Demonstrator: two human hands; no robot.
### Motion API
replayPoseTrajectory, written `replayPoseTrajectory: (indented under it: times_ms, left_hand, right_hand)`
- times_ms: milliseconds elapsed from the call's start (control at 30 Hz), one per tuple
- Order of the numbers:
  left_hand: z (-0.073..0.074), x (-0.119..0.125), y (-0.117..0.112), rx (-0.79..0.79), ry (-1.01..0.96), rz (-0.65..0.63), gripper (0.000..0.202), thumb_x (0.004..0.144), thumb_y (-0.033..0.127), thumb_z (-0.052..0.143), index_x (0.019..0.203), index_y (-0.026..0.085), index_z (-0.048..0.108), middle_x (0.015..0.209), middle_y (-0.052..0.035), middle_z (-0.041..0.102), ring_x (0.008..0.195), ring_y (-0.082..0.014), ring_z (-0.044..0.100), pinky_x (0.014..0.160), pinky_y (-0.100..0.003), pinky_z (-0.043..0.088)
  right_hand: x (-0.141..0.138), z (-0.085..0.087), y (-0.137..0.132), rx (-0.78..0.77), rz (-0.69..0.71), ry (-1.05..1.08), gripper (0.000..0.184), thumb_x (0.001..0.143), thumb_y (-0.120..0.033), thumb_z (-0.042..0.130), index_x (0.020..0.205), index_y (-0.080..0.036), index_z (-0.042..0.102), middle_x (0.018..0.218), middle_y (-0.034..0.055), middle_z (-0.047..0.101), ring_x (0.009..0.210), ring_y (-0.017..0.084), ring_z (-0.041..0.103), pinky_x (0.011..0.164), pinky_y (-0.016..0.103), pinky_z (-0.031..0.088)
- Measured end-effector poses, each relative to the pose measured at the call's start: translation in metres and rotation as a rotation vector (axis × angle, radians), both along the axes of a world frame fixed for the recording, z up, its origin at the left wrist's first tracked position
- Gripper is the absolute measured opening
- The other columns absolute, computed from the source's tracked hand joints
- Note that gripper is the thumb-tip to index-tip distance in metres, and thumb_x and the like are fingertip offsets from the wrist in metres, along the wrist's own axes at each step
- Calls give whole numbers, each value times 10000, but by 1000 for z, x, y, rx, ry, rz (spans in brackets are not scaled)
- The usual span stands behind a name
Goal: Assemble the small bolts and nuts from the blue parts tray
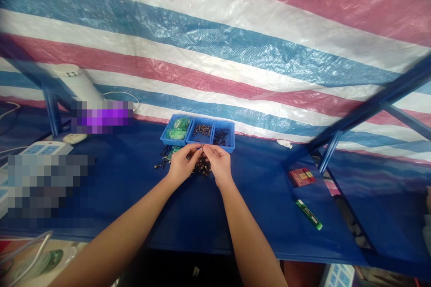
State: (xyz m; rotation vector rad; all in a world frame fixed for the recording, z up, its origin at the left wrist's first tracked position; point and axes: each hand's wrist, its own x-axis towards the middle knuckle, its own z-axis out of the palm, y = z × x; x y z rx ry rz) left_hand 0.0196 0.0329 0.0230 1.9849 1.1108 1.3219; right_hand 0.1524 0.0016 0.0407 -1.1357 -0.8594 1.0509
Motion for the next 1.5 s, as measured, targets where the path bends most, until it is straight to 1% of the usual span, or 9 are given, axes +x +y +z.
replayPoseTrajectory:
  times_ms: [400, 667, 833, 933, 1067, 1233, 1333, 1433, 1500]
  left_hand:
    - [-2, 0, 2, 73, 53, -54, 228, 923, 320, 512, 1038, 210, 674, 1022, -63, 720, 891, -175, 678, 849, -306, 532]
    - [3, -3, 0, -32, 38, -21, 269, 928, 374, 498, 1093, 207, 630, 801, -21, 699, 653, -134, 643, 631, -243, 503]
    - [6, -3, 0, -64, -12, -6, 266, 935, 389, 477, 1021, 197, 639, 757, -14, 687, 657, -135, 648, 631, -237, 502]
    - [7, -2, -2, -87, -28, -24, 271, 941, 381, 465, 1065, 199, 622, 761, -13, 683, 670, -134, 649, 643, -239, 500]
    - [7, -3, -3, -84, -28, 2, 270, 948, 375, 444, 1048, 193, 615, 708, 3, 657, 617, -124, 620, 622, -234, 473]
    - [6, -4, -2, -60, 3, 86, 243, 934, 366, 467, 958, 191, 632, 657, 15, 633, 577, -116, 588, 607, -228, 442]
    - [6, -5, -1, -59, -15, 104, 238, 929, 361, 474, 940, 189, 637, 657, 14, 634, 568, -114, 580, 600, -226, 437]
    - [6, -5, -2, -57, -19, 98, 228, 923, 353, 483, 929, 188, 640, 661, 14, 638, 570, -111, 578, 593, -222, 433]
    - [7, -4, -2, -54, -15, 97, 224, 921, 348, 486, 924, 188, 643, 660, 15, 636, 570, -110, 577, 592, -220, 432]
  right_hand:
    - [4, 2, -1, 94, -49, -151, 245, 734, -390, 735, 886, -199, 742, 823, 35, 728, 755, 188, 653, 730, 336, 531]
    - [6, 2, 1, 68, -28, -107, 236, 712, -390, 748, 843, -195, 727, 774, 30, 717, 706, 177, 649, 705, 332, 533]
    - [2, 0, 1, 63, 22, -99, 241, 710, -388, 750, 845, -189, 729, 819, 41, 732, 737, 186, 662, 725, 338, 535]
    - [0, 2, 1, 77, 11, -32, 221, 710, -362, 757, 850, -194, 724, 822, 39, 729, 734, 177, 661, 702, 317, 530]
    - [5, 0, 3, 1, -14, 71, 224, 714, -360, 750, 851, -186, 717, 815, 47, 722, 663, 152, 640, 605, 282, 510]
    - [11, -11, 6, -154, 28, -121, 203, 680, -335, 769, 760, -156, 715, 610, 15, 659, 535, 131, 584, 505, 254, 475]
    - [6, -10, 5, -54, 38, -71, 239, 719, -350, 742, 867, -164, 720, 755, 47, 722, 635, 163, 655, 604, 293, 541]
    - [-1, -6, 3, 72, 63, 0, 427, 746, -357, 722, 1146, -221, 657, 1152, 74, 696, 887, 207, 699, 784, 350, 570]
    - [-2, -6, 3, 80, 99, -72, 413, 773, -360, 691, 1160, -221, 649, 1171, 74, 690, 921, 215, 697, 806, 357, 567]
